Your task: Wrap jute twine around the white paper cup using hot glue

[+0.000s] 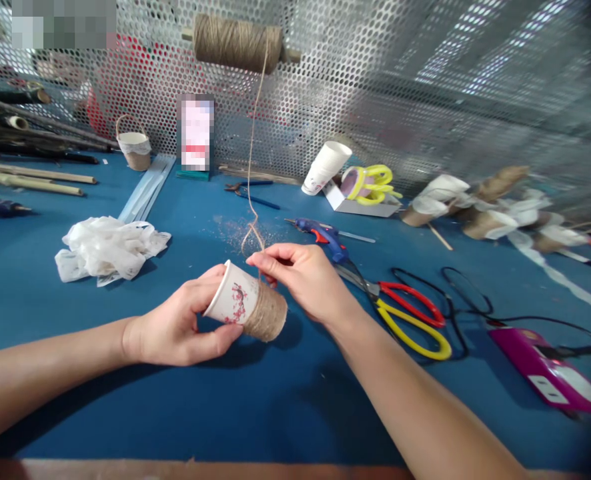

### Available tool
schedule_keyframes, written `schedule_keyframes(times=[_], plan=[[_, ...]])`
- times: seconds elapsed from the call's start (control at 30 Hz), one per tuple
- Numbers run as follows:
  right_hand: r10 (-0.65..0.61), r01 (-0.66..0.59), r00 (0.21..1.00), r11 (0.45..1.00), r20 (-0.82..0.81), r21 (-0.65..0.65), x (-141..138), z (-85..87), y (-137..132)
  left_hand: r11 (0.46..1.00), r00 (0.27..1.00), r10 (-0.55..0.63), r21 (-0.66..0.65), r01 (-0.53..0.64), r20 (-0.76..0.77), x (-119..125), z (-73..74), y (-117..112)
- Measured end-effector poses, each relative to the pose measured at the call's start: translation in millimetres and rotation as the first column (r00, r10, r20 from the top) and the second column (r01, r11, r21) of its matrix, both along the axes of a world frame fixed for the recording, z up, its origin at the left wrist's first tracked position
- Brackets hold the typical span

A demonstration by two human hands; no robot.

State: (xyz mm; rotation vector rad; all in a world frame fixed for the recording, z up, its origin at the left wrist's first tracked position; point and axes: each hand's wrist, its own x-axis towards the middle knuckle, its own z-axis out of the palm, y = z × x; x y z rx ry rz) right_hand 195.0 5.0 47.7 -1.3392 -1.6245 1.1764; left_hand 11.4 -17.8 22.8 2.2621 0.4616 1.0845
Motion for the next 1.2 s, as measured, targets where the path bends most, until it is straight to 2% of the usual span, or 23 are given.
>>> schedule_keyframes(times=[0.33, 0.5, 0.7, 0.8, 0.93, 1.0, 1.03, 1.1, 1.13, 1.2], plan=[[0.049, -0.059, 0.995, 0.991, -0.086, -0.123, -2.7, -9.1, -1.1, 1.000, 1.000, 0.006, -0.022, -0.007, -0.020, -1.3, 0.6, -1.3], [0.035, -0.051, 0.994, 0.985, -0.100, -0.164, -4.1, -15.9, 1.5, 0.990, 0.998, 0.009, -0.143, -0.017, -0.055, -1.7, -0.5, -0.2], [-0.017, 0.004, 0.997, 0.984, -0.077, -0.176, 1.8, -19.1, 9.3, 0.965, 0.996, 0.081, -0.250, -0.084, -0.021, -3.8, -10.7, 5.1], [0.036, -0.063, 0.992, 0.973, -0.120, -0.223, 7.8, -9.2, 7.0, 0.977, 0.992, 0.122, -0.180, -0.115, 0.028, -4.3, -13.7, 9.4], [0.178, -0.224, 0.967, 0.934, -0.180, -0.278, 17.5, 1.4, -2.5, 0.996, 0.996, 0.092, -0.004, -0.091, 0.021, -5.0, -14.1, 15.1], [0.166, -0.194, 0.976, 0.955, -0.141, -0.223, 21.2, 0.3, -8.3, 0.997, 0.997, 0.083, -0.010, -0.083, -0.012, -5.3, -14.6, 16.3], [0.148, -0.167, 0.982, 0.969, -0.114, -0.181, 22.3, -1.9, -11.3, 0.994, 0.996, 0.083, -0.068, -0.085, -0.031, -5.2, -14.8, 16.3], [0.126, -0.130, 0.991, 0.988, -0.051, -0.086, 23.0, -8.4, -17.0, 0.947, 0.996, 0.077, -0.309, -0.088, -0.049, -4.6, -14.2, 15.5], [0.115, -0.115, 0.993, 0.993, -0.014, -0.026, 22.5, -12.3, -19.6, 0.885, 0.997, 0.067, -0.459, -0.076, -0.036, -3.9, -13.2, 14.8], [0.081, -0.089, 0.994, 0.988, 0.070, 0.125, 20.5, -19.8, -24.1, 0.704, 0.998, 0.049, -0.710, -0.007, 0.040, -2.1, -10.3, 13.5]])
